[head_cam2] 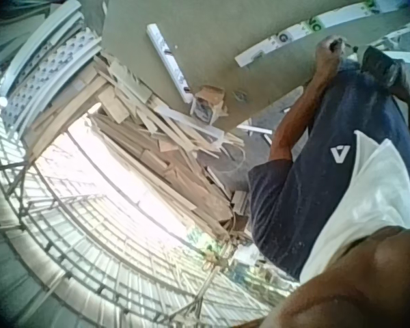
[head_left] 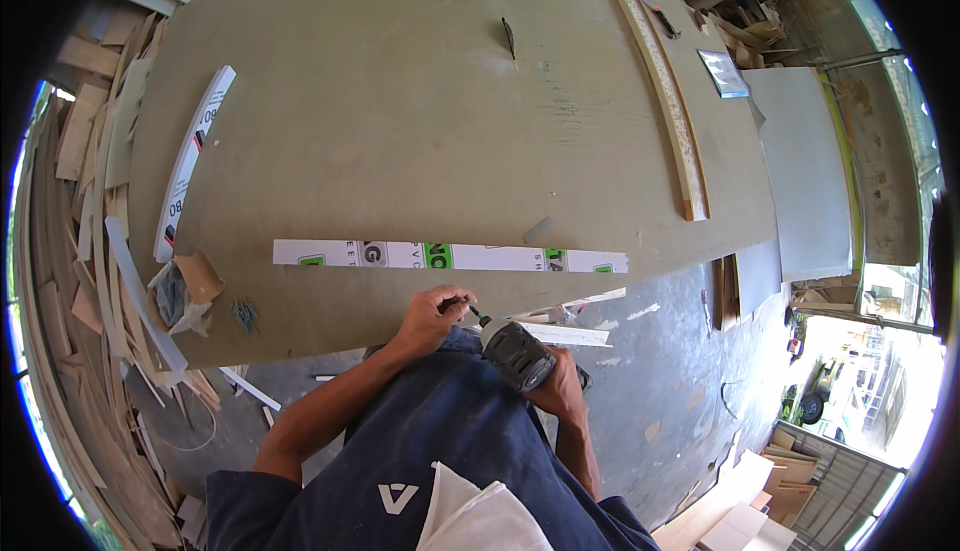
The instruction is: The person walks to a workbench in a cluttered workshop and uses a cordless drill to drive screws into a long white plastic strip, securing it to a large flat board. The person repeatedly picks up screws and aligns the strip before drilling.
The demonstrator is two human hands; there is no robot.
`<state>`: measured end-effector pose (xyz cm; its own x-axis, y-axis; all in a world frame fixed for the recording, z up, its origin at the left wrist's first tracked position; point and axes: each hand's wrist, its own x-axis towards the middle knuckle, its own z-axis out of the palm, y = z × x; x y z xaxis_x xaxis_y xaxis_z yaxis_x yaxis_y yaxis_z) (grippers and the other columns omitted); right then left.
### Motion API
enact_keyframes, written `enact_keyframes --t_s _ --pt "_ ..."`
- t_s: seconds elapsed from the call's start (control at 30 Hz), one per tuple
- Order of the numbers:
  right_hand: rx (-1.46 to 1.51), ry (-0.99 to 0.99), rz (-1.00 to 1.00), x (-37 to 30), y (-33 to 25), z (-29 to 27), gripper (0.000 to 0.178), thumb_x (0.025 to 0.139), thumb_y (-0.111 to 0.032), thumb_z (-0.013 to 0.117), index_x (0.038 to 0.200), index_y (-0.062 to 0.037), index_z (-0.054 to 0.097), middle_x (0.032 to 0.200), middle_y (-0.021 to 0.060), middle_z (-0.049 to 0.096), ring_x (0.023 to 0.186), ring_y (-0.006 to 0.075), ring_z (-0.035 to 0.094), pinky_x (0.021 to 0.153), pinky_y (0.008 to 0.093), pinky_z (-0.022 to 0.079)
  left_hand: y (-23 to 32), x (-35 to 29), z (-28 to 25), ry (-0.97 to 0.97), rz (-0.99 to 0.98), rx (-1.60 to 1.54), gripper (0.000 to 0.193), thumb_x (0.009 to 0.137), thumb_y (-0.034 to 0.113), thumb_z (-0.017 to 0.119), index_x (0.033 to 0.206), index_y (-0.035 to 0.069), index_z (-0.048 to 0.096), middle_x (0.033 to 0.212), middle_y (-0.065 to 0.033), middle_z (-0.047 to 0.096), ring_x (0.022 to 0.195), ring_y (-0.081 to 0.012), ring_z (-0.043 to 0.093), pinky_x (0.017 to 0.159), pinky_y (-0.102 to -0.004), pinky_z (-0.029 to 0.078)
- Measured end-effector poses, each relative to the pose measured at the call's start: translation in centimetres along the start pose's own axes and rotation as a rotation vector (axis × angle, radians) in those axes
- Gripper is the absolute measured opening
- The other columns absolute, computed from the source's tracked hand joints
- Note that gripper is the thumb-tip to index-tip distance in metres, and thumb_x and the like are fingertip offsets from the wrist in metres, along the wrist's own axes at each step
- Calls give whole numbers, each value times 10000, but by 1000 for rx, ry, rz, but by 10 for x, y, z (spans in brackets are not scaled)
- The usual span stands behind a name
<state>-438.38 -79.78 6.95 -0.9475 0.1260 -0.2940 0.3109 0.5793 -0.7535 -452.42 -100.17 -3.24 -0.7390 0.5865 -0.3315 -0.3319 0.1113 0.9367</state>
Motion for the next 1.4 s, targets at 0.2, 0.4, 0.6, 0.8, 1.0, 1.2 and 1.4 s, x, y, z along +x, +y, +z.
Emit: enact_keyframes --t_s 0.2,0.4,0.6,0.8,1.0,1.2,1.4 --pt "-10 -2 -5 5 -1 -2 539 664 -67 763 1197 -39 693 941 222 738 907 431 707 808 455 566 6 1 -1 16 93 151 147 938 40 636 1054 24 725 889 -106 675 750 -176 604 708 -345 485" --pt "-13 22 17 12 -10 -3 485 687 -57 720 1171 -31 698 1009 244 726 982 445 684 835 471 557 12 5 -7 -29 226 318 165 896 21 657 1033 44 746 861 -124 665 714 -268 618 683 -375 490" --pt "-252 28 152 44 -26 -19 364 718 -128 753 1050 14 711 1005 270 720 975 452 681 849 500 547 1 47 -20 -65 553 594 159 826 42 747 965 104 789 897 -49 663 922 -249 598 796 -372 473" --pt "-512 -26 217 102 -29 -33 318 714 -202 775 922 35 726 920 272 729 952 444 697 850 501 550 -31 123 -36 -420 463 526 231 800 99 805 1010 195 821 1031 43 716 1090 -202 550 1067 -407 338" --pt "-507 -160 318 134 -41 -40 400 697 -264 792 930 54 727 924 275 728 961 425 707 862 476 553 -57 142 -32 -409 338 530 138 840 128 803 975 154 808 1047 39 732 1161 -191 562 1096 -433 312" --pt "-480 -176 345 139 -39 -41 426 708 -289 746 944 64 720 973 308 713 1005 451 690 915 487 545 -49 142 -33 -403 327 393 149 828 84 807 976 100 805 1010 -53 739 1050 -230 623 982 -391 470" --pt "-515 -195 347 144 -34 -37 477 712 -291 747 1013 76 701 1023 305 713 1025 448 686 923 483 542 -53 142 -34 -413 360 329 102 831 70 774 931 82 788 866 -34 692 951 -223 565 964 -361 440"
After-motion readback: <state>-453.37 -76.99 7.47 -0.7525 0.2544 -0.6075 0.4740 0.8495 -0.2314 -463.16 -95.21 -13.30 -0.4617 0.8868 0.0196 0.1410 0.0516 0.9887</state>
